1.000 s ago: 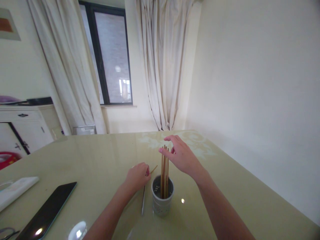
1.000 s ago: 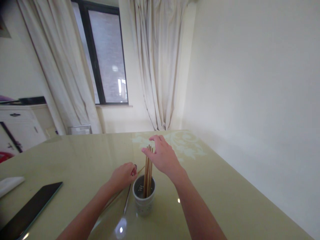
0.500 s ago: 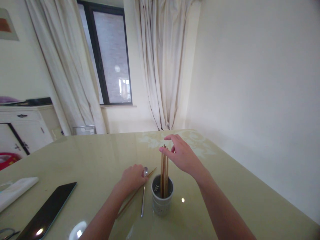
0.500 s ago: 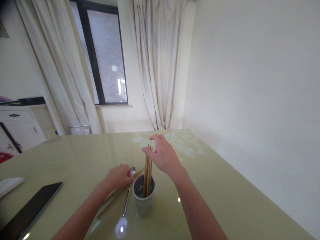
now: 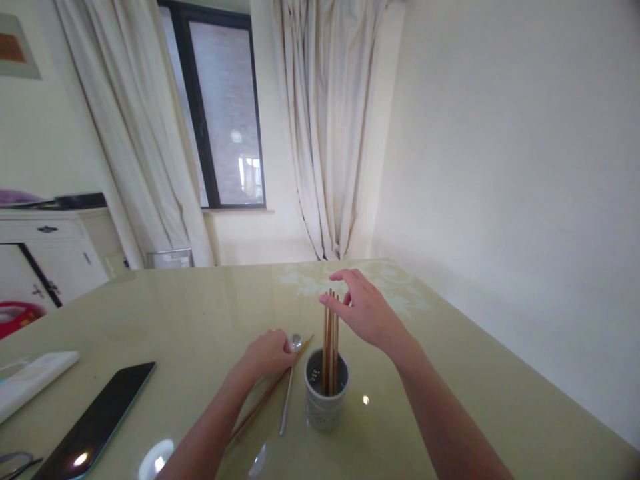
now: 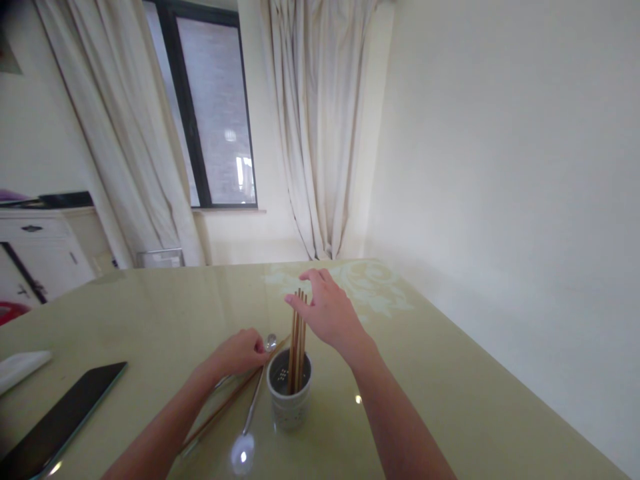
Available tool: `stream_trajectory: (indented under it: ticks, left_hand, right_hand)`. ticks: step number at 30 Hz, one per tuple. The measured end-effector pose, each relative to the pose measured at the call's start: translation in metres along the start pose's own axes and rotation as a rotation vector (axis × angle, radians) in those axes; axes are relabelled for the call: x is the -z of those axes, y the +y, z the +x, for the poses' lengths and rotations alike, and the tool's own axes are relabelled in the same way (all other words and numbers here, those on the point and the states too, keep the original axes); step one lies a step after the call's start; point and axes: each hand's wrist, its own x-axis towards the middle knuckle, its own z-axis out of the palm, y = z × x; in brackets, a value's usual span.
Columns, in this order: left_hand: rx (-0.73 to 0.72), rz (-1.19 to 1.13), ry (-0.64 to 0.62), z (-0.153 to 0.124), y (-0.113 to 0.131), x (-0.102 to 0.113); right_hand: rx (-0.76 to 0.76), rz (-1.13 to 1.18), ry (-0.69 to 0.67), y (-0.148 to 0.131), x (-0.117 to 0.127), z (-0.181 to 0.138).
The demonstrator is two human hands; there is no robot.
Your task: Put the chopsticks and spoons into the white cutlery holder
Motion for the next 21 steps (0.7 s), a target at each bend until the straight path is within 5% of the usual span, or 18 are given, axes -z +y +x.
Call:
stream_trajectory:
  ticks: [9,15,21]
  left_hand:
    - [0.028,-0.158,0.030,0.001,0.006,-0.003]
    - [-0.010,-0.438,-0.039,-0.005,-0.006,0.028]
    - [-0.018,-0.498,0.026,-0.018,-0.032,0.061]
  right_hand:
    - [0.009,-0.001,0.000,-0.001,0.001,-0.001]
    - [0.002,-0.026,0.017,0.001,0.001,-0.001]
    - [0.078,0.007,0.077,-0.008,0.008,-0.002]
